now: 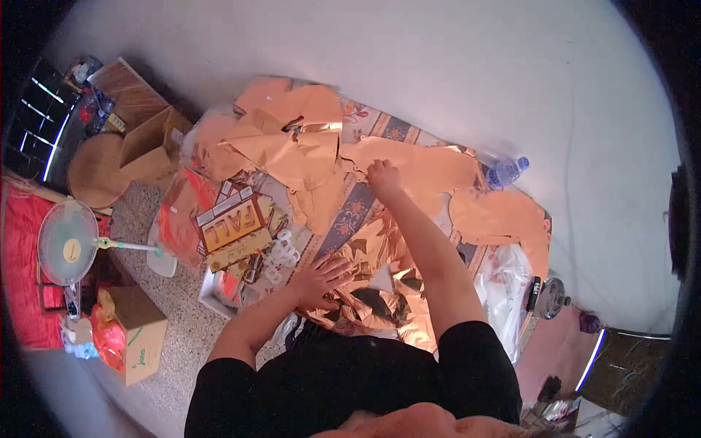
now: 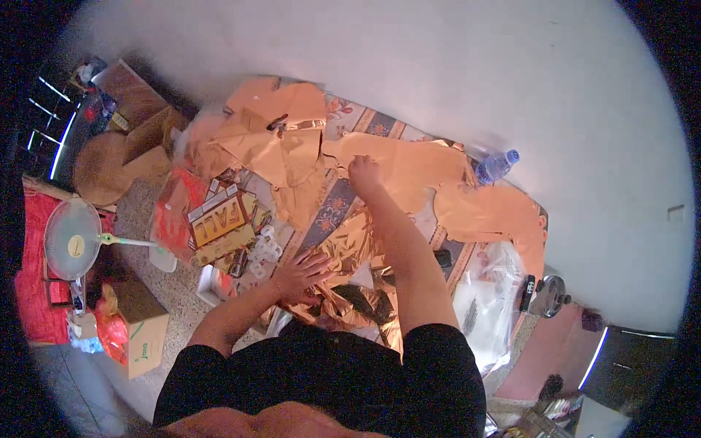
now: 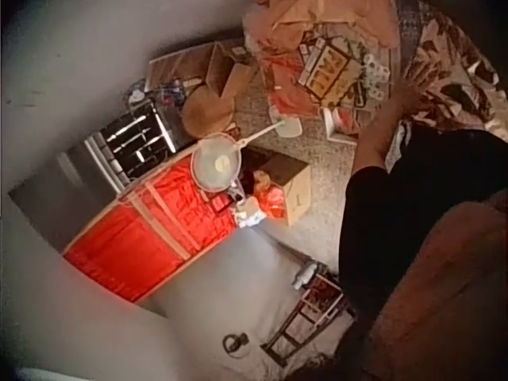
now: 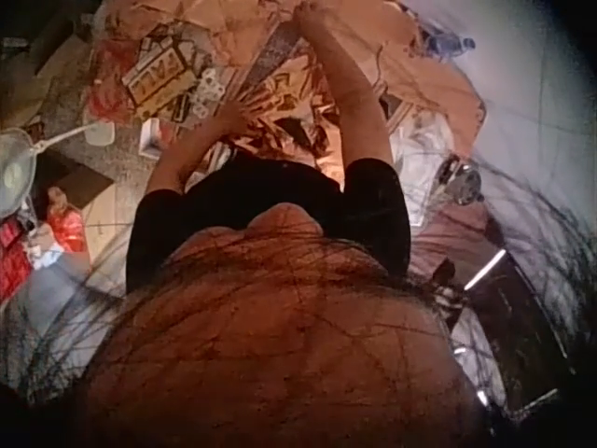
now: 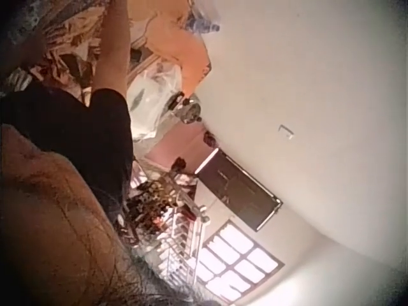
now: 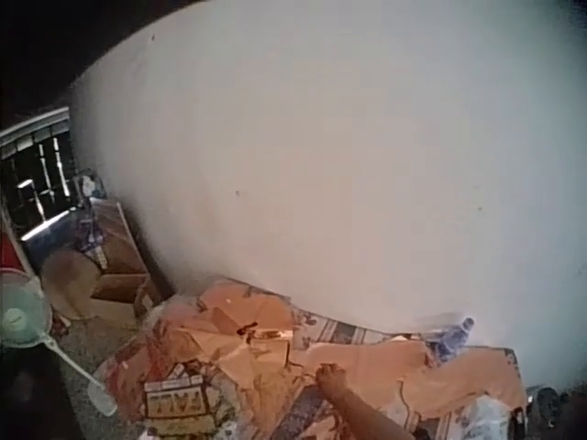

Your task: Folding and assembling copper-colored metallic foil components on a workspace.

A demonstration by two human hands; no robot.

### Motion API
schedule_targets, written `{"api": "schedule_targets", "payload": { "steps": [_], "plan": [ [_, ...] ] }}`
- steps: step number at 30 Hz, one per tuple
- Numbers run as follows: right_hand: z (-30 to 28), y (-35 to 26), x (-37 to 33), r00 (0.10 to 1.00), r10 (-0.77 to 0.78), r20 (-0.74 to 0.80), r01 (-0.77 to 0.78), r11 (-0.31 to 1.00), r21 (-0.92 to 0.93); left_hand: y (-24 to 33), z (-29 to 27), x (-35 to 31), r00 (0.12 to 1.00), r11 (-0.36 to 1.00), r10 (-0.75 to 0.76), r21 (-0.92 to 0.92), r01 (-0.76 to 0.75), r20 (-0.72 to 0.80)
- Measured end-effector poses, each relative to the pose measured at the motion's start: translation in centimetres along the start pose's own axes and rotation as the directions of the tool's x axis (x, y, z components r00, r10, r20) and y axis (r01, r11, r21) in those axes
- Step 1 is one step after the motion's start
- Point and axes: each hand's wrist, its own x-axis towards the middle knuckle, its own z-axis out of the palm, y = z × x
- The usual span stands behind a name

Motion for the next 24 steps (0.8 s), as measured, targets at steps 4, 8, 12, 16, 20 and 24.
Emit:
{"api": "schedule_targets", "payload": {
  "steps": [4, 8, 12, 16, 20, 24],
  "plan": [
    [0.0, -1.5, 1.7, 0.974, -0.22, 0.046, 0.221, 0.975, -0.026, 0.3, -0.7, -1.7, 0.997, 0.997, -0.062, -0.049, 0.061, -0.037],
    [6.6, 6.1, 0.1, 0.999, 0.003, 0.041, -0.029, 0.771, 0.637, 0.0, 0.3, 0.7, 0.999, 0.996, 0.019, -0.087, -0.022, -0.035],
    [-1.6, 2.0, 0.3, 0.972, 0.165, 0.166, -0.228, 0.516, 0.826, 0.5, 0.3, -0.6, 0.999, 0.995, -0.033, -0.096, 0.03, -0.028],
    [-2.2, 3.8, 0.4, 0.938, 0.219, 0.269, -0.344, 0.494, 0.798, 0.0, 0.8, -0.3, 0.999, 0.995, -0.006, -0.098, 0.002, -0.033],
    [-2.8, 4.7, 0.1, 0.982, 0.164, 0.097, -0.164, 0.471, 0.867, 0.0, 0.5, -0.1, 1.0, 0.998, -0.015, -0.06, 0.014, -0.013],
    [-4.1, 4.0, 0.1, 0.959, 0.238, 0.154, -0.223, 0.296, 0.929, -0.3, 0.5, -0.4, 0.999, 0.998, 0.004, -0.055, -0.007, -0.049]
  ]
}}
